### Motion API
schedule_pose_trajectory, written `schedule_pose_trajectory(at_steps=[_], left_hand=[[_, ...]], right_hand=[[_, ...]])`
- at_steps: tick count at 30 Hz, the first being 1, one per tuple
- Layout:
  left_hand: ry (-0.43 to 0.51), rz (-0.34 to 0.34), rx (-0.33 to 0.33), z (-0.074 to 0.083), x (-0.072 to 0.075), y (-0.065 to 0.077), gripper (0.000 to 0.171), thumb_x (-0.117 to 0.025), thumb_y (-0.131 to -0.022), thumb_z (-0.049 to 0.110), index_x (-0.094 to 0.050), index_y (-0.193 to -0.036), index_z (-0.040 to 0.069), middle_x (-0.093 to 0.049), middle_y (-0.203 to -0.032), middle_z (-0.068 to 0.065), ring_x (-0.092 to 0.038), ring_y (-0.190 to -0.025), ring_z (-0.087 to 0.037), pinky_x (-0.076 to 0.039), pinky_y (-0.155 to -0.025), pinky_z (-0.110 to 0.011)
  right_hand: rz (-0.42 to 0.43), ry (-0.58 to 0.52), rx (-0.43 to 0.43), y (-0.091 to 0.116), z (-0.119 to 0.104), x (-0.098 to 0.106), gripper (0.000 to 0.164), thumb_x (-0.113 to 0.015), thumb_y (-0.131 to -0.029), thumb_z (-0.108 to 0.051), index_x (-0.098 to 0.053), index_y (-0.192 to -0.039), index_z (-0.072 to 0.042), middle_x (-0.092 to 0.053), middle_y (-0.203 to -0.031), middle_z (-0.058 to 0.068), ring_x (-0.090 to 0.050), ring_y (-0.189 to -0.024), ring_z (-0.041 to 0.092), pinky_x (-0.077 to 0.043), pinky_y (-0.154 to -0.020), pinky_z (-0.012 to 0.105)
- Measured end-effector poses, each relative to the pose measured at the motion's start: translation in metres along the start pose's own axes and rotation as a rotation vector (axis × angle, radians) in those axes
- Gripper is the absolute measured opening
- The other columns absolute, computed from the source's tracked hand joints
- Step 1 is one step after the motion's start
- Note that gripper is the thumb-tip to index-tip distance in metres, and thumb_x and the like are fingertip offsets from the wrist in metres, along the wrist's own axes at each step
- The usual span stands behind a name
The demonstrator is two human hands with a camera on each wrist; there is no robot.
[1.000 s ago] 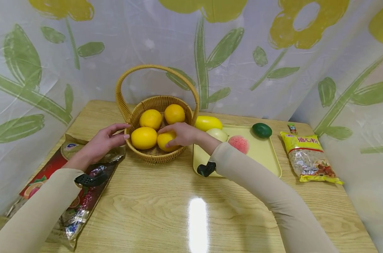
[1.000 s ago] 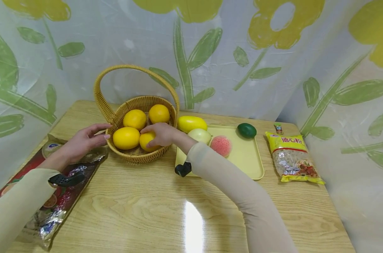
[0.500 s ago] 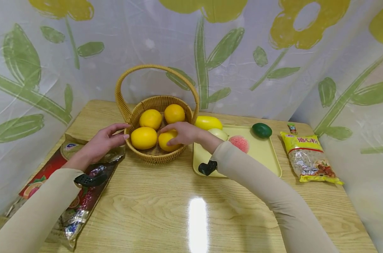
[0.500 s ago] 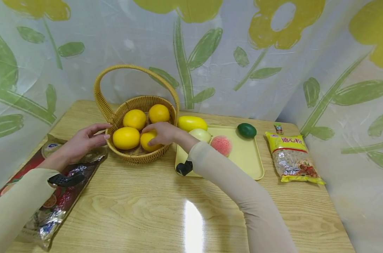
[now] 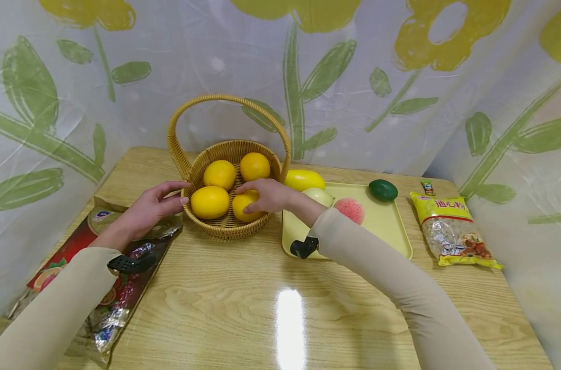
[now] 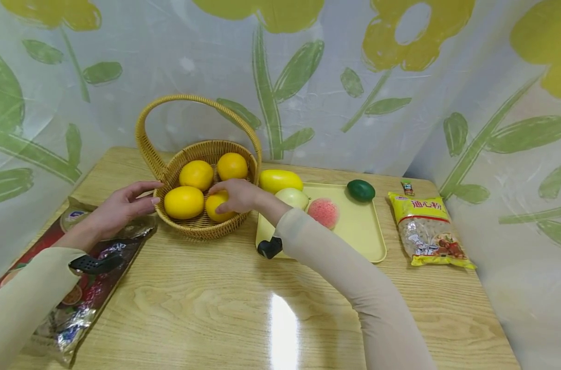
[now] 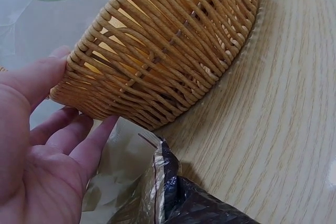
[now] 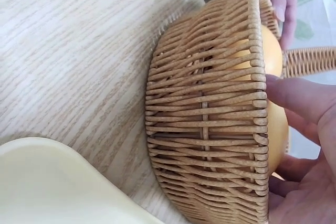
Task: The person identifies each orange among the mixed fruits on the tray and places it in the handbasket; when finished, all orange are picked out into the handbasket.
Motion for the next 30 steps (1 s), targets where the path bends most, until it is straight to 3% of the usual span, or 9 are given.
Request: schedule_pose_trajectory(at_steps=[19, 30], left_hand=[[0.016, -0.004, -0.014, -0.001, 0.0, -0.001, 0.054, -0.054, -0.093, 0.031, -0.035, -0.139, 0.009, -0.033, -0.143, -0.011, -0.054, -0.102, 0.004, -0.048, -0.083, -0.018], [0.01, -0.003, -0.005, -0.001, 0.0, -0.001, 0.055, -0.054, -0.093, 0.033, -0.034, -0.139, 0.01, -0.033, -0.143, -0.013, -0.054, -0.102, 0.004, -0.048, -0.083, -0.018]], right_hand=[[0.145, 0.06, 0.022, 0.026, -0.005, 0.01, 0.051, -0.06, -0.089, -0.031, -0.046, -0.136, -0.018, -0.046, -0.138, 0.001, -0.035, -0.131, 0.019, -0.028, -0.108, 0.034], [0.278, -0.112, 0.066, 0.064, -0.009, 0.008, 0.054, -0.061, -0.088, -0.035, -0.044, -0.137, -0.018, -0.046, -0.138, 0.002, -0.037, -0.13, 0.018, -0.029, -0.109, 0.034]])
Point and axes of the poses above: each hand's wrist, its own y-axis away from the middle knuckle, its own x-axis out of the back of the hand, z = x × y, the point moved 10 cm from there along -y, towards the middle knuckle
